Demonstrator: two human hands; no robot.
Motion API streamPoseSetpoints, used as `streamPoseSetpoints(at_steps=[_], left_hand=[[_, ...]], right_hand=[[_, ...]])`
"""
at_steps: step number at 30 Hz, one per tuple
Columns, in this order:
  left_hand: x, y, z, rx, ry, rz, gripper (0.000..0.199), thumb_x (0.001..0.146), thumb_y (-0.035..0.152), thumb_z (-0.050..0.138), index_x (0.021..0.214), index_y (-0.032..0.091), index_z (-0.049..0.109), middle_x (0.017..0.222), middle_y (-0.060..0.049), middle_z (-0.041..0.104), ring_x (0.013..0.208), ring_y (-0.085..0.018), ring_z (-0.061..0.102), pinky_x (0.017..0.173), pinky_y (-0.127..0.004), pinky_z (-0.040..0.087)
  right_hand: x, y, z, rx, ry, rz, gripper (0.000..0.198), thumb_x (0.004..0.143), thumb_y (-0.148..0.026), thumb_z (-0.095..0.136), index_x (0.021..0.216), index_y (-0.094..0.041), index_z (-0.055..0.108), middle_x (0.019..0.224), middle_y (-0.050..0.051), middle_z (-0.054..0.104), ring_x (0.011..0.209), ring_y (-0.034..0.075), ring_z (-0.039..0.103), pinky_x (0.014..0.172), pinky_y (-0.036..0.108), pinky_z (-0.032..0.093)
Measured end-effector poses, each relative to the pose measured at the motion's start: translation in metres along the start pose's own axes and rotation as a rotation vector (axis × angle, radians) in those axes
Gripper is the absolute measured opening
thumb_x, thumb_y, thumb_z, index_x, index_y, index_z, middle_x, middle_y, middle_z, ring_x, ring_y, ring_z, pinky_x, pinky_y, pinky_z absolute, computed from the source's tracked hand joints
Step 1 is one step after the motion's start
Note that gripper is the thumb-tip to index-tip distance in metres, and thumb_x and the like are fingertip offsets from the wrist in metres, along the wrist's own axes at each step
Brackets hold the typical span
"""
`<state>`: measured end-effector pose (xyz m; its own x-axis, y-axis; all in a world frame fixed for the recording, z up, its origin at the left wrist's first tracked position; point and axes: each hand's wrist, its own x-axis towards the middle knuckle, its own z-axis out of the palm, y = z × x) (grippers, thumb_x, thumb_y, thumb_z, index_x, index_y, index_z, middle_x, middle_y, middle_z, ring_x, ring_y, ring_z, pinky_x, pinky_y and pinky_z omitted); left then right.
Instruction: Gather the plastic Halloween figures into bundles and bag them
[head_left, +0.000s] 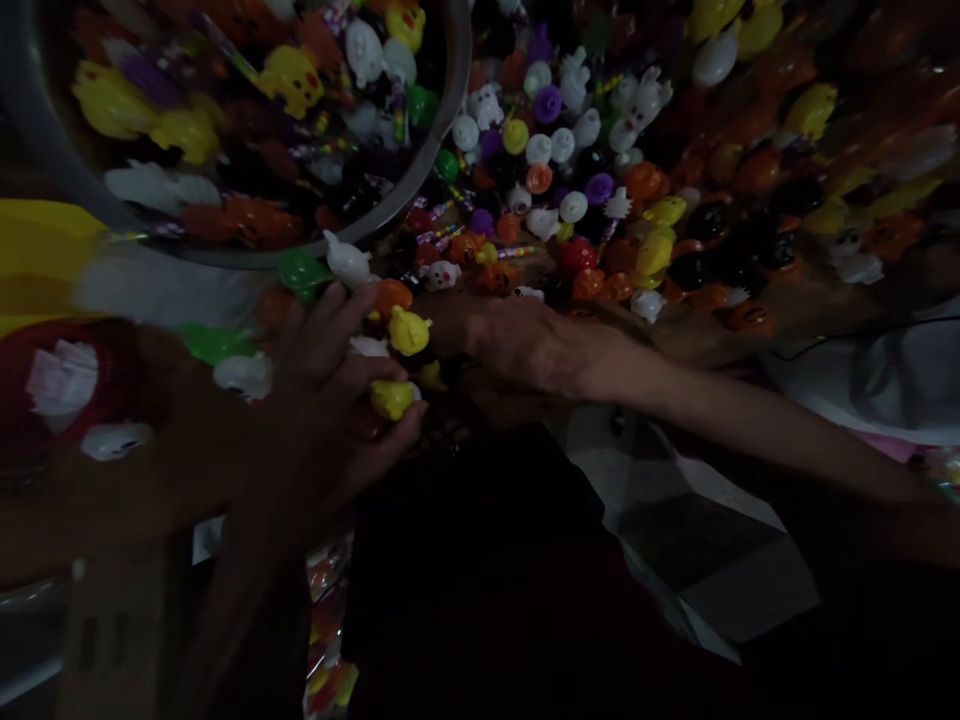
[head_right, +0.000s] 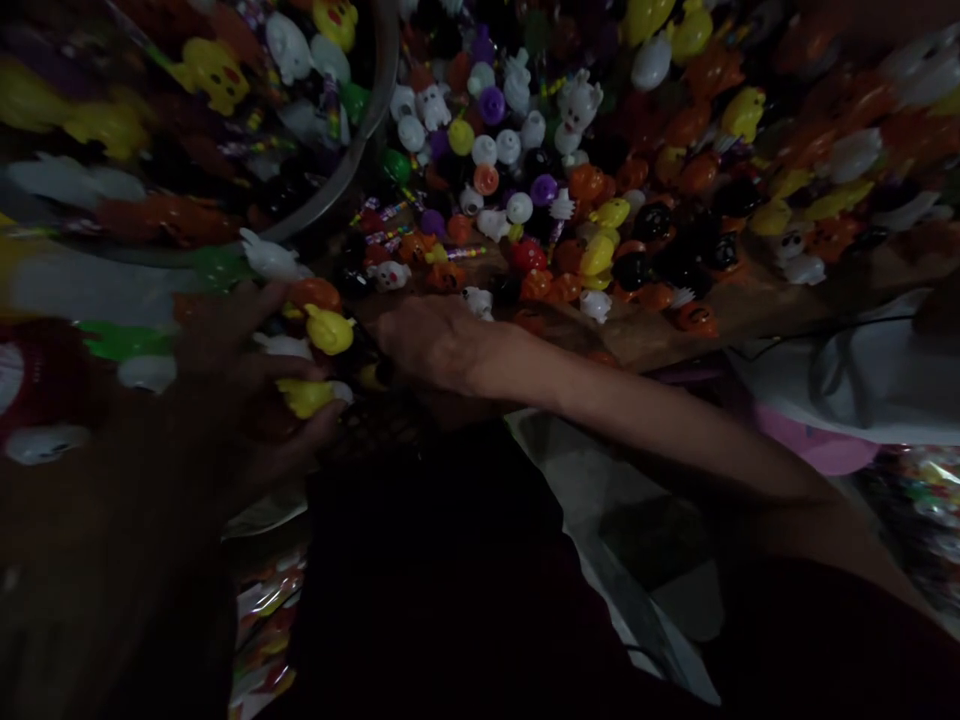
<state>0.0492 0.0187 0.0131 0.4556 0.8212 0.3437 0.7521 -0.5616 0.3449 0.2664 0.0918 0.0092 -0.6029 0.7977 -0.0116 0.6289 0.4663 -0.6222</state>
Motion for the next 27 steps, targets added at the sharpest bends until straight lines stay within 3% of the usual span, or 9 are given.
streamPoseSetpoints(at_steps=[2, 4, 9, 14, 17, 21, 24, 27], left_hand=[[0.000, 0.001, 0.001, 0.000, -0.022, -0.011, 0.011, 0.095, 0.031, 0.060, 0.101, 0.022, 0.056, 0.164, 0.000, 0.035, 0.155, -0.031, 0.027, 0.131, -0.059, 0.022], [0.001, 0.003, 0.002, -0.004, -0.015, -0.019, 0.012, 0.094, 0.031, 0.061, 0.097, 0.021, 0.057, 0.163, -0.003, 0.037, 0.154, -0.032, 0.028, 0.131, -0.059, 0.022], [0.000, 0.003, 0.003, 0.003, 0.048, 0.008, 0.011, 0.093, 0.029, 0.061, 0.097, 0.019, 0.058, 0.157, -0.010, 0.046, 0.151, -0.033, 0.036, 0.127, -0.058, 0.031], [-0.001, 0.001, 0.004, 0.020, 0.064, 0.055, 0.010, 0.090, 0.024, 0.064, 0.097, 0.020, 0.057, 0.154, -0.015, 0.049, 0.151, -0.032, 0.036, 0.125, -0.060, 0.031], [0.000, 0.000, 0.004, 0.007, 0.063, 0.091, 0.013, 0.088, 0.021, 0.065, 0.098, 0.018, 0.057, 0.154, -0.018, 0.048, 0.151, -0.034, 0.036, 0.125, -0.061, 0.028], [0.000, 0.002, 0.005, -0.005, 0.090, 0.088, 0.029, 0.088, 0.020, 0.064, 0.115, 0.017, 0.056, 0.155, -0.018, 0.048, 0.150, -0.034, 0.038, 0.124, -0.063, 0.029], [-0.001, 0.004, 0.010, 0.043, 0.082, 0.083, 0.040, 0.091, 0.022, 0.061, 0.131, 0.023, 0.056, 0.157, -0.011, 0.047, 0.151, -0.032, 0.037, 0.124, -0.063, 0.028], [0.000, 0.005, 0.021, 0.065, 0.157, 0.051, 0.027, 0.094, 0.027, 0.060, 0.120, 0.025, 0.065, 0.157, -0.005, 0.047, 0.151, -0.030, 0.035, 0.128, -0.056, 0.023]], right_hand=[[0.003, -0.010, -0.008, -0.022, -0.143, 0.017, 0.005, 0.086, -0.015, 0.071, 0.081, -0.017, 0.070, 0.078, 0.002, 0.069, 0.072, 0.017, 0.064, 0.067, 0.029, 0.046], [0.003, -0.014, -0.010, 0.044, -0.150, 0.019, 0.005, 0.090, -0.018, 0.068, 0.094, -0.016, 0.069, 0.089, 0.003, 0.071, 0.078, 0.016, 0.065, 0.070, 0.027, 0.048], [-0.015, 0.001, 0.027, 0.382, 0.069, -0.076, 0.014, 0.094, -0.019, 0.062, 0.106, -0.016, 0.067, 0.099, 0.002, 0.073, 0.087, 0.013, 0.068, 0.078, 0.024, 0.053], [-0.035, 0.010, 0.074, 0.397, 0.305, -0.186, 0.019, 0.096, -0.022, 0.058, 0.111, -0.015, 0.067, 0.111, 0.009, 0.075, 0.102, 0.017, 0.071, 0.092, 0.028, 0.053], [-0.030, 0.004, 0.080, 0.325, 0.374, -0.175, 0.021, 0.099, -0.027, 0.053, 0.107, -0.013, 0.068, 0.106, 0.011, 0.075, 0.098, 0.018, 0.071, 0.088, 0.028, 0.054], [-0.021, -0.007, 0.070, 0.238, 0.293, -0.164, 0.023, 0.096, -0.030, 0.050, 0.101, -0.022, 0.070, 0.092, 0.007, 0.074, 0.081, 0.020, 0.069, 0.078, 0.033, 0.056], [-0.023, -0.012, 0.069, 0.346, 0.329, -0.124, 0.024, 0.088, -0.034, 0.050, 0.090, -0.035, 0.074, 0.079, 0.001, 0.073, 0.067, 0.021, 0.066, 0.064, 0.033, 0.056], [-0.027, -0.009, 0.073, 0.534, 0.380, 0.033, 0.030, 0.089, -0.034, 0.049, 0.094, -0.033, 0.079, 0.085, 0.003, 0.077, 0.076, 0.023, 0.073, 0.070, 0.037, 0.061]])
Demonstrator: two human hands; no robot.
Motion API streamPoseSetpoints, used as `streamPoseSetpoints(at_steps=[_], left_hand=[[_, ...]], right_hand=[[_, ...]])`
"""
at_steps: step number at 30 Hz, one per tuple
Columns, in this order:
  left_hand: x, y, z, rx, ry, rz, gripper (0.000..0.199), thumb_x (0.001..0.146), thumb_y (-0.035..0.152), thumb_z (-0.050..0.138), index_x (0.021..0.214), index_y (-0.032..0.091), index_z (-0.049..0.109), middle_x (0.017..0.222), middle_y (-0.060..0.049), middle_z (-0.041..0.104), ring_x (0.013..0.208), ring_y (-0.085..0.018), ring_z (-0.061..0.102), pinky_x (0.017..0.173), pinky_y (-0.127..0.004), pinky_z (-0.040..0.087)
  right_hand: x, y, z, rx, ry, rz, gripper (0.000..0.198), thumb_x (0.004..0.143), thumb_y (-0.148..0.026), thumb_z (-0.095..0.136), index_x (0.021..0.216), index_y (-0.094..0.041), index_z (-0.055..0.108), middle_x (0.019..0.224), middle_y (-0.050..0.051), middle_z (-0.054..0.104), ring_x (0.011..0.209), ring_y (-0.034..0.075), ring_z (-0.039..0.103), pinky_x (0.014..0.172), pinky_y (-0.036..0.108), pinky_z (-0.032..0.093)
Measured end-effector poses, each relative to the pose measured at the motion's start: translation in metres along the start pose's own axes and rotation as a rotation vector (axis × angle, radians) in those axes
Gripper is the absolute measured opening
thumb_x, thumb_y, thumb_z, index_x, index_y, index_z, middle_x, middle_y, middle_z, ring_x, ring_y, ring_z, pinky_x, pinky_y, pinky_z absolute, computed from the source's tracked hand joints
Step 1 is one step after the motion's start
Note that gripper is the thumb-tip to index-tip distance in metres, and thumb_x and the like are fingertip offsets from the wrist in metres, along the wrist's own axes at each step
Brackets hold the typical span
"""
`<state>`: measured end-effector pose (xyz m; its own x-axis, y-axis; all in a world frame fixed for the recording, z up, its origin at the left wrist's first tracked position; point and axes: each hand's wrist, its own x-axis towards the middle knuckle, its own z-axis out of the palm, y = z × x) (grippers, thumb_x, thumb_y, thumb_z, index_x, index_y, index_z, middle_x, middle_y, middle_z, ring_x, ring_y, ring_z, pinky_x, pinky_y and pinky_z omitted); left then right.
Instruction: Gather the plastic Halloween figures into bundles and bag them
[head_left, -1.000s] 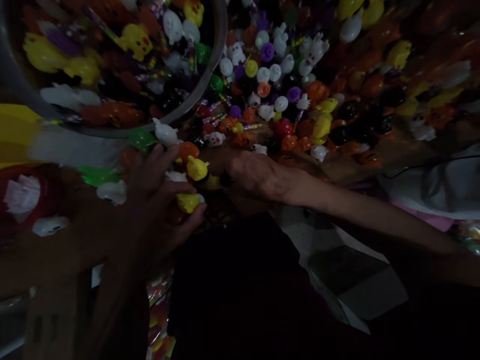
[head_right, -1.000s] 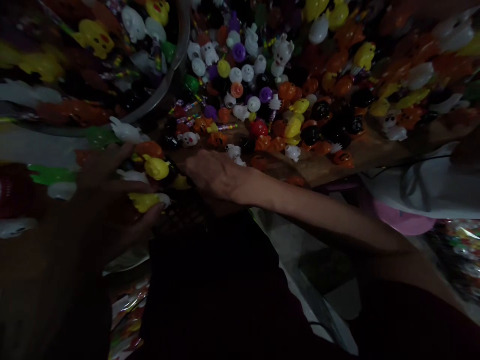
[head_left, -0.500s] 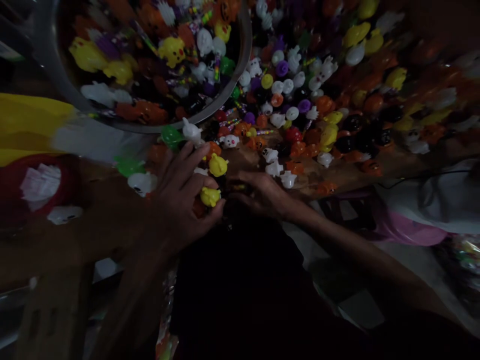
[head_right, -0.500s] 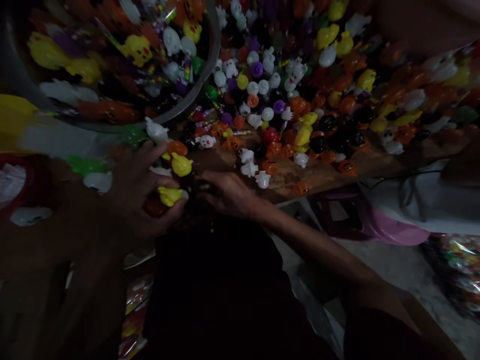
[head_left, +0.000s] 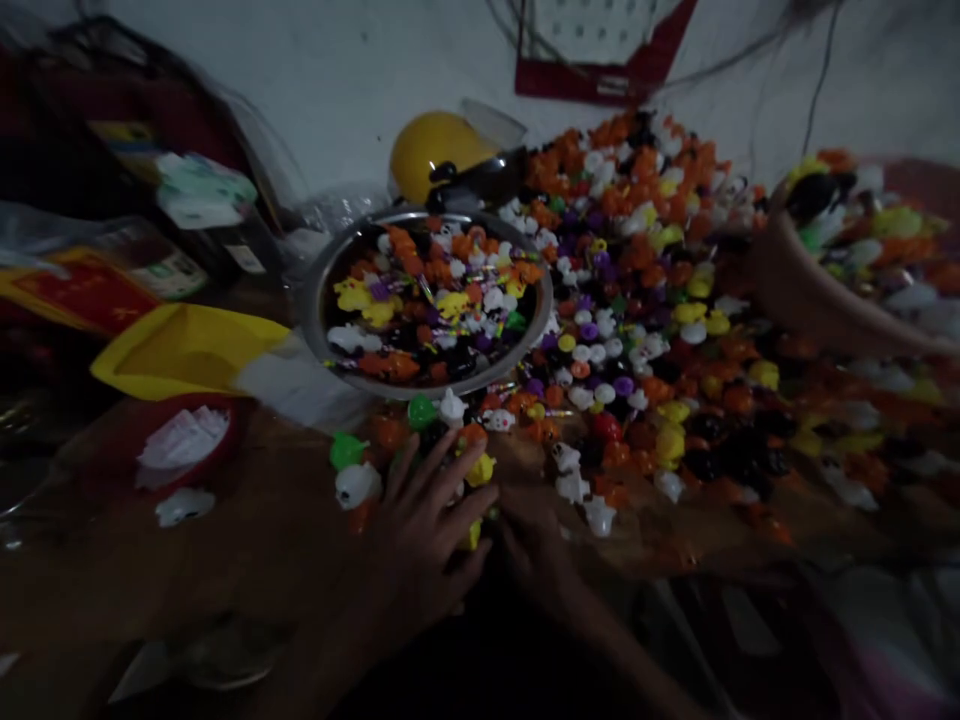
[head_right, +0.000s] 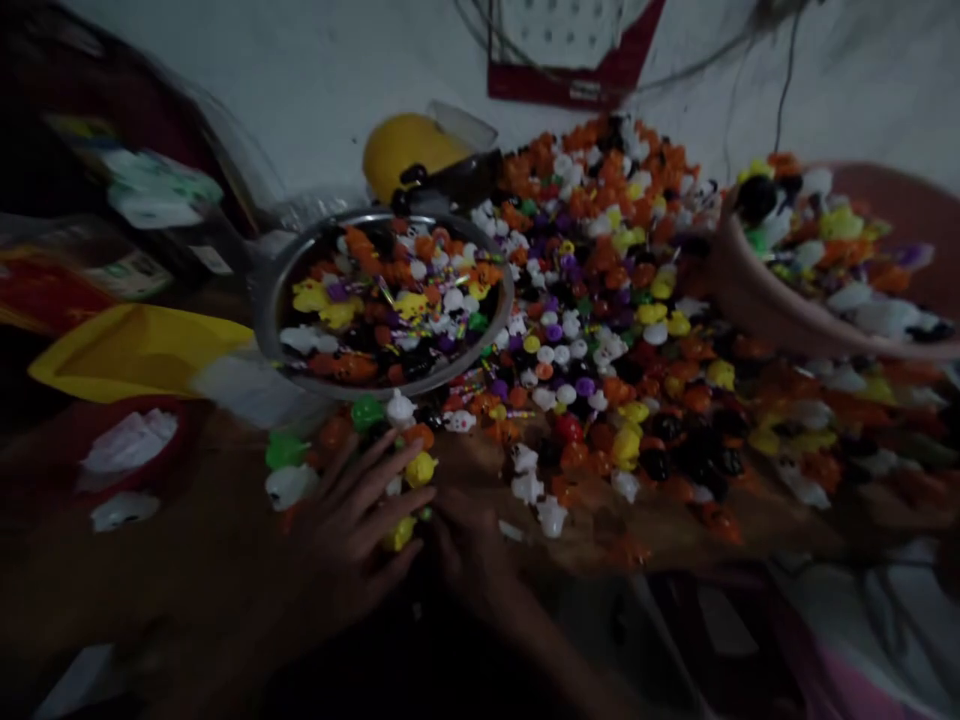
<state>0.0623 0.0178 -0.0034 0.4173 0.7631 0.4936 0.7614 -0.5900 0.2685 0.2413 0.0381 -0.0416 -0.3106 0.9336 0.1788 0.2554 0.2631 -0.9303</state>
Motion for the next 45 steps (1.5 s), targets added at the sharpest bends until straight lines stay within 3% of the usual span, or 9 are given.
streamPoseSetpoints(at_steps=[3, 10, 15, 20, 25, 31, 34, 38, 45], left_hand=[[0.001, 0.002, 0.010, -0.004, 0.051, -0.048, 0.012, 0.094, 0.027, 0.059, 0.099, 0.022, 0.068, 0.160, -0.002, 0.044, 0.152, -0.026, 0.034, 0.132, -0.048, 0.013], [0.007, 0.007, 0.023, 0.124, 0.122, -0.104, 0.033, 0.092, 0.039, 0.064, 0.123, 0.028, 0.067, 0.160, 0.000, 0.044, 0.147, -0.027, 0.041, 0.132, -0.046, -0.001], [0.009, 0.007, 0.027, 0.165, 0.350, -0.061, 0.034, 0.090, 0.027, 0.064, 0.123, 0.032, 0.068, 0.148, 0.000, 0.058, 0.144, -0.026, 0.044, 0.130, -0.047, 0.019], [0.007, 0.007, 0.025, 0.210, 0.257, -0.099, 0.019, 0.092, 0.024, 0.050, 0.095, 0.021, 0.069, 0.152, -0.002, 0.054, 0.143, -0.026, 0.045, 0.128, -0.042, 0.021], [0.007, 0.007, 0.029, 0.298, 0.264, -0.100, 0.019, 0.090, 0.020, 0.052, 0.096, 0.015, 0.069, 0.150, -0.009, 0.056, 0.142, -0.032, 0.046, 0.122, -0.046, 0.029], [0.007, 0.007, 0.039, 0.304, 0.300, -0.058, 0.015, 0.088, 0.024, 0.061, 0.089, 0.016, 0.073, 0.136, -0.008, 0.065, 0.133, -0.037, 0.053, 0.128, -0.053, 0.016], [0.007, 0.006, 0.041, 0.316, 0.299, -0.073, 0.016, 0.086, 0.024, 0.061, 0.091, 0.015, 0.073, 0.132, -0.010, 0.066, 0.132, -0.037, 0.053, 0.129, -0.055, 0.015], [0.002, 0.000, 0.043, 0.301, 0.340, -0.021, 0.019, 0.086, 0.025, 0.059, 0.095, 0.015, 0.073, 0.127, -0.010, 0.067, 0.131, -0.036, 0.054, 0.129, -0.053, 0.017], [-0.007, -0.005, 0.048, 0.305, 0.268, -0.008, 0.027, 0.089, 0.026, 0.057, 0.106, 0.012, 0.072, 0.137, -0.013, 0.062, 0.139, -0.040, 0.047, 0.129, -0.057, 0.018]], right_hand=[[0.003, 0.001, -0.005, 0.115, 0.026, 0.137, 0.024, 0.086, -0.042, 0.060, 0.095, -0.034, 0.081, 0.092, 0.004, 0.080, 0.089, 0.029, 0.076, 0.081, 0.041, 0.062], [0.020, -0.010, -0.012, 0.119, -0.094, 0.267, 0.035, 0.081, -0.054, 0.072, 0.075, -0.020, 0.077, 0.073, 0.003, 0.073, 0.069, 0.022, 0.068, 0.064, 0.029, 0.057], [0.018, 0.000, 0.004, 0.080, 0.137, 0.233, 0.054, 0.076, -0.074, 0.067, 0.064, -0.021, 0.072, 0.063, 0.005, 0.068, 0.059, 0.022, 0.063, 0.053, 0.031, 0.056], [0.019, -0.002, 0.003, 0.002, 0.041, 0.195, 0.043, 0.082, -0.063, 0.066, 0.069, -0.023, 0.077, 0.067, 0.004, 0.072, 0.061, 0.023, 0.069, 0.059, 0.031, 0.060], [0.023, -0.024, -0.042, -0.166, -0.068, 0.125, 0.034, 0.087, -0.053, 0.064, 0.094, -0.025, 0.083, 0.091, 0.008, 0.080, 0.079, 0.026, 0.076, 0.069, 0.034, 0.063], [0.124, -0.075, -0.074, -0.561, 0.187, -0.125, 0.030, 0.092, -0.041, 0.058, 0.101, -0.022, 0.080, 0.084, 0.007, 0.079, 0.070, 0.022, 0.073, 0.060, 0.029, 0.057], [0.203, -0.088, -0.049, -0.779, 0.119, -0.283, 0.027, 0.092, -0.032, 0.056, 0.096, -0.020, 0.080, 0.094, 0.009, 0.079, 0.080, 0.024, 0.075, 0.072, 0.033, 0.058], [0.280, -0.080, -0.002, -1.107, 0.049, -0.218, 0.027, 0.094, -0.034, 0.059, 0.091, -0.014, 0.077, 0.097, 0.017, 0.077, 0.095, 0.031, 0.073, 0.093, 0.047, 0.054], [0.325, -0.054, 0.033, -1.115, 0.126, -0.098, 0.025, 0.093, -0.032, 0.065, 0.105, -0.011, 0.074, 0.109, 0.017, 0.073, 0.115, 0.034, 0.065, 0.119, 0.061, 0.026]])
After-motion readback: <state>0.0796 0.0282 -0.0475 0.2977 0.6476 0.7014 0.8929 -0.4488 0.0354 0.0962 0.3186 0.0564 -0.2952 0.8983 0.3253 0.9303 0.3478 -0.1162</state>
